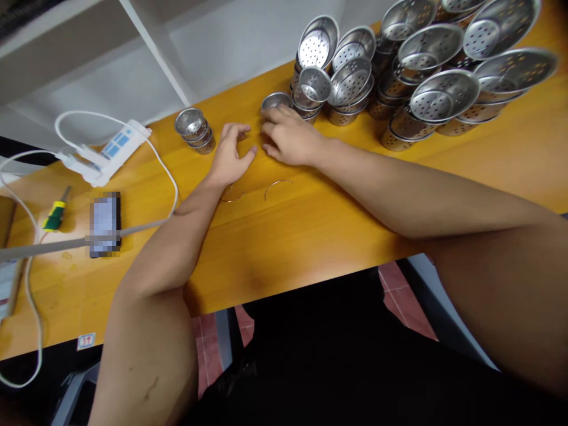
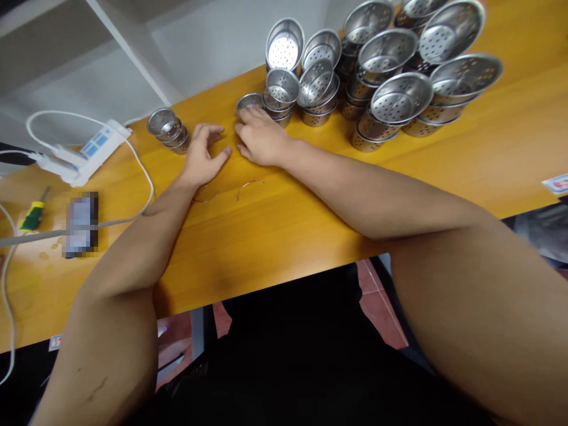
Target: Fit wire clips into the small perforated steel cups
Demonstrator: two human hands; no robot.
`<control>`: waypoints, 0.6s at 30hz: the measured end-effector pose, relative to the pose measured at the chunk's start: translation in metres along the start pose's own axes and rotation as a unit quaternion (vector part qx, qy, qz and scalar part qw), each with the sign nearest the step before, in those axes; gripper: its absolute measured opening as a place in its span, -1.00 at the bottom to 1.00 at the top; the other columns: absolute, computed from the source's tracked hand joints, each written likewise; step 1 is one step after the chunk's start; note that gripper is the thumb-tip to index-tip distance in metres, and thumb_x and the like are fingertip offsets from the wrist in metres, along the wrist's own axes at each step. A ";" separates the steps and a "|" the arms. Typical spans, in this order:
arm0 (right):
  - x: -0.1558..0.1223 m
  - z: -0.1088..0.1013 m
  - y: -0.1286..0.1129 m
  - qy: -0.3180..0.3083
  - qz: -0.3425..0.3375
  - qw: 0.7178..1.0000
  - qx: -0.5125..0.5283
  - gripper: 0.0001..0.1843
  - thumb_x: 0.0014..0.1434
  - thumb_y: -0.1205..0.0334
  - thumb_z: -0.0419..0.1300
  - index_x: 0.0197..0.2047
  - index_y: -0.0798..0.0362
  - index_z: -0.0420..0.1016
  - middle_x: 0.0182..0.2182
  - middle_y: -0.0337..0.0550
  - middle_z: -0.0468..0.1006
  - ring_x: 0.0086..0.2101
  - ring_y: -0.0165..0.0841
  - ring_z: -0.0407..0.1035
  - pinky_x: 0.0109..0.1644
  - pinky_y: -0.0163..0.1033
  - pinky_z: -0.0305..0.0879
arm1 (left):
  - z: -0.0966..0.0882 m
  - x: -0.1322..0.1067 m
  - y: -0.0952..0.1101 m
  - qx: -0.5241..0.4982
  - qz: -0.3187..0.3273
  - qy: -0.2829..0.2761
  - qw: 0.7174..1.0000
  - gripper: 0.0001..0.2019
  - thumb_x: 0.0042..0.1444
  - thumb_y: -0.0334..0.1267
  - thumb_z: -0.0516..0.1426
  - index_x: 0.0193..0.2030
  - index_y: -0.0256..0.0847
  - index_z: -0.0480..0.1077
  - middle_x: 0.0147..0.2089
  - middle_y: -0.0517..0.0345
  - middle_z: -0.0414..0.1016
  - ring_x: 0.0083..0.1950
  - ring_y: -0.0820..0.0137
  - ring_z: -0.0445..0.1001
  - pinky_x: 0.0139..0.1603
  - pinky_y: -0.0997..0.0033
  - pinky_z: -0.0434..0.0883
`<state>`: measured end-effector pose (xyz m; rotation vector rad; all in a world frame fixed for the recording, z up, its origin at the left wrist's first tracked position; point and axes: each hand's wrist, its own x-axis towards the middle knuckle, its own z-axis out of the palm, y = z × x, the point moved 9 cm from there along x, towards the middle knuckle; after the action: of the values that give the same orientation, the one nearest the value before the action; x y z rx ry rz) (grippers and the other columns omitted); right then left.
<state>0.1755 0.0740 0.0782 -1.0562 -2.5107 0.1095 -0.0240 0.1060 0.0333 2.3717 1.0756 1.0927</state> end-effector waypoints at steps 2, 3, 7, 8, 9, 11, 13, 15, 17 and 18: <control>0.000 -0.001 -0.003 -0.003 0.007 1.000 -0.003 -0.43 0.78 -0.07 0.16 0.50 0.06 0.79 0.75 0.26 0.48 0.67 0.34 0.36 0.86 0.43 0.25 | -0.001 0.000 0.001 -0.001 0.004 0.004 1.000 -0.21 0.51 0.61 0.36 0.50 0.03 0.55 0.50 -0.19 0.64 0.60 -0.15 0.70 0.76 -0.46 0.72; 0.001 -0.002 -0.006 -0.006 0.007 1.000 -0.003 -0.44 0.79 -0.06 0.15 0.50 0.05 0.79 0.73 0.25 0.50 0.66 0.32 0.37 0.85 0.40 0.28 | -0.001 0.000 0.001 0.001 0.003 0.005 1.000 -0.22 0.51 0.60 0.37 0.49 0.03 0.55 0.50 -0.18 0.64 0.62 -0.14 0.69 0.77 -0.45 0.71; 0.002 -0.001 -0.011 -0.013 0.005 1.000 -0.012 -0.45 0.80 0.00 0.16 0.52 0.14 0.75 0.59 0.33 0.60 0.57 0.30 0.45 0.76 0.39 0.39 | -0.001 0.000 0.005 0.018 -0.008 0.001 1.000 -0.18 0.53 0.67 0.30 0.48 0.01 0.53 0.53 -0.15 0.64 0.63 -0.08 0.66 0.77 -0.44 0.71; 0.002 0.000 -0.009 -0.015 0.011 1.000 -0.015 -0.45 0.79 0.00 0.17 0.51 0.18 0.75 0.56 0.36 0.61 0.55 0.31 0.46 0.74 0.40 0.40 | -0.003 0.000 0.006 0.019 -0.009 0.006 1.000 -0.19 0.53 0.67 0.29 0.48 0.02 0.54 0.54 -0.15 0.64 0.64 -0.09 0.66 0.77 -0.44 0.71; 0.002 0.001 -0.005 -0.017 0.020 1.000 -0.016 -0.46 0.79 0.00 0.19 0.48 0.18 0.76 0.53 0.38 0.63 0.53 0.32 0.47 0.73 0.41 0.41 | -0.006 0.001 0.008 0.019 -0.010 0.013 1.000 -0.21 0.53 0.65 0.31 0.47 0.03 0.54 0.55 -0.16 0.63 0.66 -0.11 0.65 0.77 -0.45 0.69; 0.002 0.004 0.001 -0.021 0.034 0.999 -0.014 -0.51 0.76 0.00 0.22 0.44 0.12 0.78 0.51 0.34 0.65 0.51 0.33 0.48 0.72 0.42 0.43 | -0.014 0.003 0.012 0.019 -0.013 0.033 0.999 -0.31 0.51 0.53 0.38 0.44 0.07 0.56 0.59 -0.17 0.62 0.71 -0.18 0.61 0.83 -0.48 0.63; 0.002 0.005 0.004 -0.024 0.039 0.999 -0.010 -0.53 0.73 0.01 0.24 0.43 0.08 0.78 0.51 0.31 0.65 0.52 0.35 0.48 0.71 0.44 0.44 | -0.024 0.005 0.016 0.031 -0.018 0.060 0.998 -0.40 0.49 0.39 0.45 0.42 0.12 0.57 0.63 -0.14 0.59 0.78 -0.23 0.54 0.90 -0.53 0.53; 0.003 0.007 0.003 -0.032 0.036 0.999 -0.007 -0.48 0.71 0.01 0.25 0.46 0.14 0.78 0.53 0.37 0.63 0.54 0.37 0.47 0.72 0.44 0.43 | -0.037 0.007 0.023 0.050 -0.011 0.101 0.994 -0.47 0.49 0.31 0.46 0.40 0.17 0.56 0.67 -0.10 0.55 0.83 -0.22 0.46 0.96 -0.53 0.44; 0.003 0.008 0.000 -0.040 0.033 0.999 -0.004 -0.42 0.70 0.01 0.25 0.49 0.25 0.76 0.55 0.46 0.60 0.55 0.39 0.46 0.73 0.43 0.42 | -0.052 0.007 0.033 0.073 0.027 0.152 0.985 -0.52 0.52 0.25 0.41 0.42 0.19 0.54 0.72 -0.11 0.45 0.87 -0.16 0.38 1.01 -0.52 0.34; 0.003 0.009 -0.002 -0.042 0.032 0.999 -0.002 -0.40 0.70 0.02 0.24 0.50 0.27 0.76 0.55 0.47 0.59 0.55 0.39 0.46 0.74 0.42 0.41 | -0.059 0.006 0.038 0.087 0.051 0.180 0.978 -0.53 0.53 0.21 0.38 0.43 0.16 0.52 0.74 -0.14 0.40 0.89 -0.13 0.33 1.03 -0.51 0.29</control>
<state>0.1686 0.0759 0.0718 -1.1559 -2.5534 0.1704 -0.0469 0.0839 0.0960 2.4444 1.2208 1.5717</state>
